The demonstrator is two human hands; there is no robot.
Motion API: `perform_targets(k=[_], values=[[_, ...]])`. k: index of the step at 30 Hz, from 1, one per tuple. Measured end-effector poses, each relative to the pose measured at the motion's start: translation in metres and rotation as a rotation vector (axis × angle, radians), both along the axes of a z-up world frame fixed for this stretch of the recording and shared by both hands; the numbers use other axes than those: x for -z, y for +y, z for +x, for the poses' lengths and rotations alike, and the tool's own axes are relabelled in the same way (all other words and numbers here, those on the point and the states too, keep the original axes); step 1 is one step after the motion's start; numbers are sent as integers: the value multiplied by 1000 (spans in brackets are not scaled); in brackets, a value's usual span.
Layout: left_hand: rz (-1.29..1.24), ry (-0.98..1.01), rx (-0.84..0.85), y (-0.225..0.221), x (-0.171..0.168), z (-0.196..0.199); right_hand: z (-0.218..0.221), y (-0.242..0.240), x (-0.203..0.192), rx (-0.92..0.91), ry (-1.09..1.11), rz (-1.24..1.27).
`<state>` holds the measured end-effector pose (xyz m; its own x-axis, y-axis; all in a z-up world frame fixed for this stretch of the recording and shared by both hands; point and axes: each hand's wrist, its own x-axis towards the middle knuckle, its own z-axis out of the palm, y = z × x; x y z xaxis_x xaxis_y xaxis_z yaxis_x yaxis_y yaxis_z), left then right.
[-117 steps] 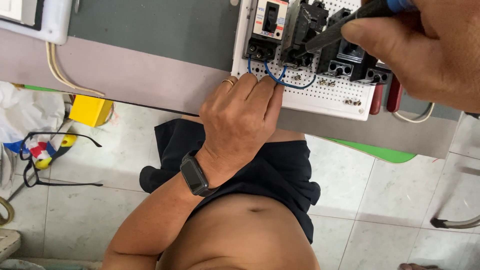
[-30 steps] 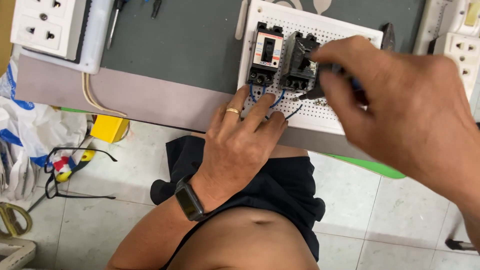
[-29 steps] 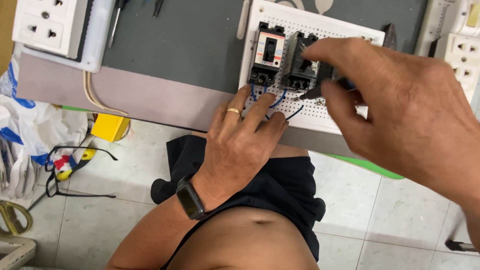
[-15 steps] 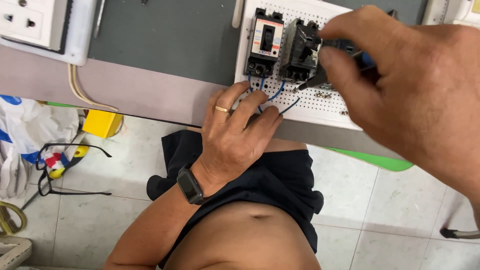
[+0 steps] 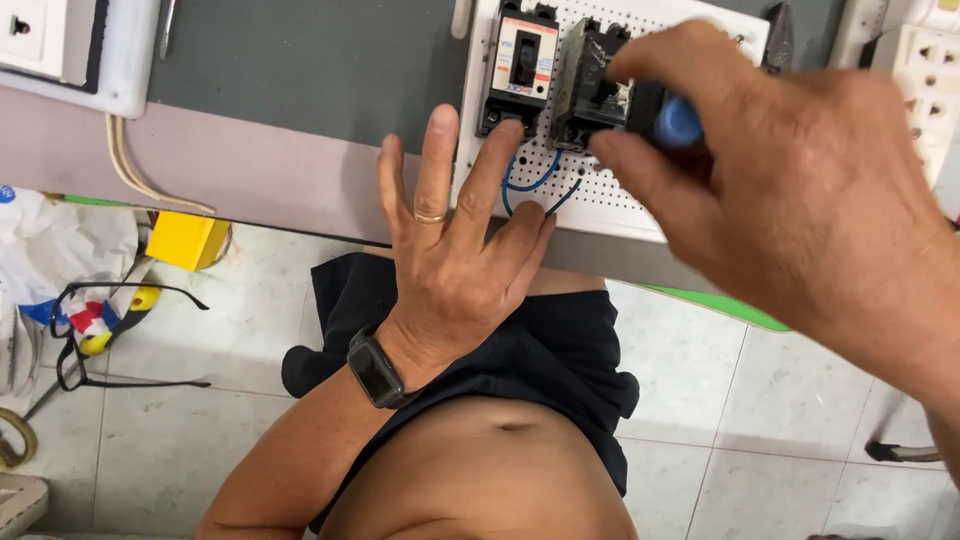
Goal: Wiring multiple circuit breakers on a mounting board by inserting wires and tightening terminal screws with a screwdriver.
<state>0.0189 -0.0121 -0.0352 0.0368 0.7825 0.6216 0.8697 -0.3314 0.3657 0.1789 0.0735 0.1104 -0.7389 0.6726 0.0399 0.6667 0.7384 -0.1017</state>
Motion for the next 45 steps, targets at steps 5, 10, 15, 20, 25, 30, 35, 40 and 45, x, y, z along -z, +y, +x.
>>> perform_targets(k=[5, 10, 15, 20, 25, 30, 35, 40, 45], values=[[-17, 11, 19, 0, 5, 1, 10, -4, 2, 41, 75, -50], [-22, -30, 40, 6, 1, 8, 25, -7, 8, 175, 197, -129], [-49, -67, 43, 10, 3, 16, 46, -9, 20, 241, 327, -223], [-20, -42, 8, 12, 5, 19, 61, -13, 20, 239, 377, -230], [-27, -30, -34, 15, 5, 26, 68, -18, 22, 242, 433, -247], [-53, -67, -104, 21, 0, 37, 76, -23, 30, 324, 515, -233], [-84, -31, -117, 23, 2, 36, 85, -24, 34, 400, 522, -265], [-52, -39, -34, 20, -7, 27, 92, -24, 48, 425, 638, -259], [-18, 50, 95, 15, -17, 22, 100, -22, 69, 512, 876, -368]])
